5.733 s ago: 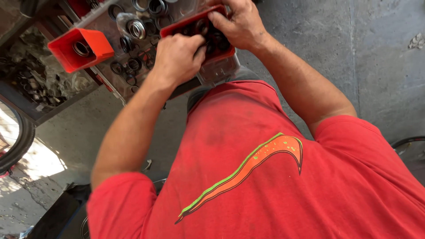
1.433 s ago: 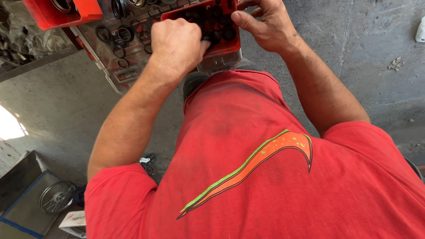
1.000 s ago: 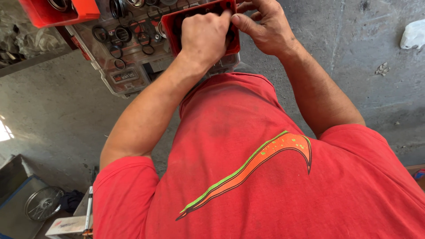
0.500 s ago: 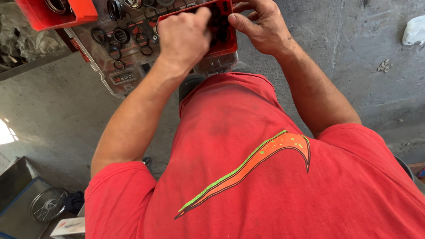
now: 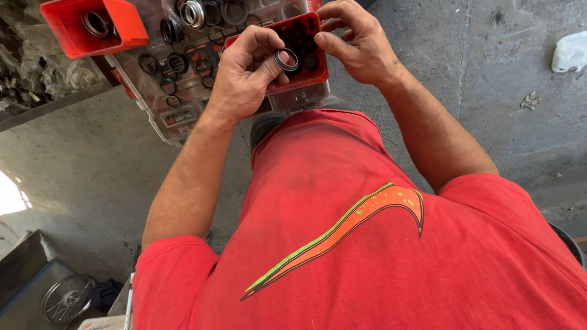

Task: The person organizes various mechanical seals and O-rings from a red plastic bin into a clear plastic organizer case. They pick up the parts, inspect them, and place them into designated slots within the case.

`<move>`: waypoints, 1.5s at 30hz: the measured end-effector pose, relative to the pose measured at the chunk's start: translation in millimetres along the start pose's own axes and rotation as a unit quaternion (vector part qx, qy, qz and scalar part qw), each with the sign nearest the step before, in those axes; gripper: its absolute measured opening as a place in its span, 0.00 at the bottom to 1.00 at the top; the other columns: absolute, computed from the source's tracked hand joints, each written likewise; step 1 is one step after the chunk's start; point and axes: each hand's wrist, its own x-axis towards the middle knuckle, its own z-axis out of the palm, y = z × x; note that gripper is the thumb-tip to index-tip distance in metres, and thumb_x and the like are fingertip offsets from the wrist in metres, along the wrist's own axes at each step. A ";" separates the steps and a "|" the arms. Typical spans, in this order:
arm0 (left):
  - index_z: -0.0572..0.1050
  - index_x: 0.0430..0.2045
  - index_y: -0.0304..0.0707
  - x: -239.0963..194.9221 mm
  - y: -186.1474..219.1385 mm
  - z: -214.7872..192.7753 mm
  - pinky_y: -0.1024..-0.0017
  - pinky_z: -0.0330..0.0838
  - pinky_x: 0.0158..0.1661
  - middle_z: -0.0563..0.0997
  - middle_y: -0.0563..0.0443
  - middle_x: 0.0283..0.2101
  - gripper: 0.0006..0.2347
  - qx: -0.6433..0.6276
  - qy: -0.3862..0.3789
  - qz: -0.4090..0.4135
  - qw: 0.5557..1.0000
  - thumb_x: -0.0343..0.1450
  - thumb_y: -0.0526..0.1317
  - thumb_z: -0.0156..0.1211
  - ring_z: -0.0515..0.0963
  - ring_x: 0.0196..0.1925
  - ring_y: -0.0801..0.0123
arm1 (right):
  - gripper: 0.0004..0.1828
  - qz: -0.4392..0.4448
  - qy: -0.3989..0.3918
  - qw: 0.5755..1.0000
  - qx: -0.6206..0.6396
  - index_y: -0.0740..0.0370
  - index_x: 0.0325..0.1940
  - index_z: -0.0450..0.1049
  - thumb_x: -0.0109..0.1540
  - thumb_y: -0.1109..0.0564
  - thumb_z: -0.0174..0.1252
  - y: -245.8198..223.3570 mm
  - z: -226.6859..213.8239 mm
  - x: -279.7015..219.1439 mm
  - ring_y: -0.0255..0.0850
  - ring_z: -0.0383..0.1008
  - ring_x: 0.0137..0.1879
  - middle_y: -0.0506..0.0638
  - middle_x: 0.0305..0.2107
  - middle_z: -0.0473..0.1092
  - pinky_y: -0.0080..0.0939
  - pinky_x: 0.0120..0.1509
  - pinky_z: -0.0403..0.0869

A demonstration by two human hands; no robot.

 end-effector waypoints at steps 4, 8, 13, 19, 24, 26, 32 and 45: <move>0.69 0.43 0.45 -3.3 -4.2 -9.2 0.78 0.76 0.30 0.81 0.50 0.39 0.05 -0.030 0.014 0.012 0.999 0.79 0.35 0.60 0.81 0.30 0.72 | 0.16 -0.002 0.005 1.000 -0.014 0.58 0.62 0.70 0.74 0.50 0.61 5.1 -0.2 -2.5 0.43 0.75 0.58 0.52 0.55 0.67 0.36 0.46 0.76; 0.73 0.43 0.39 -14.2 5.0 -24.1 0.80 0.75 0.38 0.79 0.53 0.38 0.04 0.092 0.047 0.061 0.993 0.79 0.33 0.63 0.79 0.34 0.76 | 0.16 -0.012 0.003 1.000 -0.015 0.58 0.65 0.70 0.75 0.52 0.60 10.9 -1.5 -5.9 0.43 0.74 0.58 0.51 0.57 0.69 0.39 0.50 0.77; 0.73 0.41 0.36 -27.9 3.2 -38.4 0.77 0.74 0.36 0.79 0.53 0.31 0.03 0.152 0.062 0.061 0.985 0.80 0.31 0.62 0.78 0.31 0.75 | 0.18 -0.004 0.016 0.997 -0.080 0.57 0.66 0.69 0.75 0.47 0.58 -14.0 1.4 -4.4 0.44 0.76 0.58 0.51 0.56 0.72 0.45 0.55 0.74; 0.75 0.42 0.38 -43.9 -4.2 -49.4 0.75 0.76 0.36 0.80 0.56 0.33 0.04 0.169 0.083 0.039 0.981 0.77 0.31 0.62 0.78 0.32 0.75 | 0.20 -0.118 0.037 0.904 -0.409 0.56 0.64 0.75 0.66 0.61 0.62 -50.9 10.5 4.2 0.60 0.70 0.53 0.59 0.53 0.69 0.60 0.48 0.72; 0.77 0.41 0.38 -55.6 -10.8 -64.8 0.77 0.76 0.38 0.82 0.57 0.35 0.03 0.162 0.096 0.041 0.981 0.77 0.33 0.65 0.78 0.34 0.76 | 0.14 -0.117 -0.058 0.727 -0.674 0.40 0.40 0.83 0.55 0.38 0.69 -32.9 26.1 14.4 0.51 0.68 0.56 0.48 0.54 0.69 0.51 0.55 0.68; 0.77 0.41 0.39 -59.0 -12.5 -71.0 0.75 0.76 0.39 0.82 0.57 0.35 0.03 0.161 0.099 0.046 0.981 0.76 0.35 0.64 0.78 0.34 0.76 | 0.14 -0.095 -0.063 0.700 -0.705 0.38 0.40 0.84 0.56 0.35 0.68 -32.8 27.1 20.2 0.50 0.68 0.57 0.47 0.54 0.70 0.51 0.56 0.67; 0.77 0.39 0.41 -66.5 -25.3 -91.8 0.75 0.73 0.37 0.80 0.60 0.32 0.02 0.134 0.098 0.043 0.985 0.76 0.36 0.64 0.76 0.32 0.77 | 0.24 0.002 -0.087 0.637 -0.766 0.36 0.45 0.87 0.57 0.24 0.64 -29.1 37.8 28.7 0.54 0.64 0.63 0.51 0.61 0.68 0.56 0.64 0.60; 0.80 0.40 0.44 -58.7 -62.6 -108.0 0.67 0.73 0.42 0.87 0.55 0.38 0.07 0.186 0.059 0.112 0.974 0.71 0.42 0.65 0.84 0.37 0.65 | 0.24 0.108 -0.086 0.653 -0.745 0.49 0.49 0.86 0.49 0.45 0.65 -13.5 37.6 36.8 0.51 0.67 0.55 0.49 0.61 0.64 0.55 0.55 0.66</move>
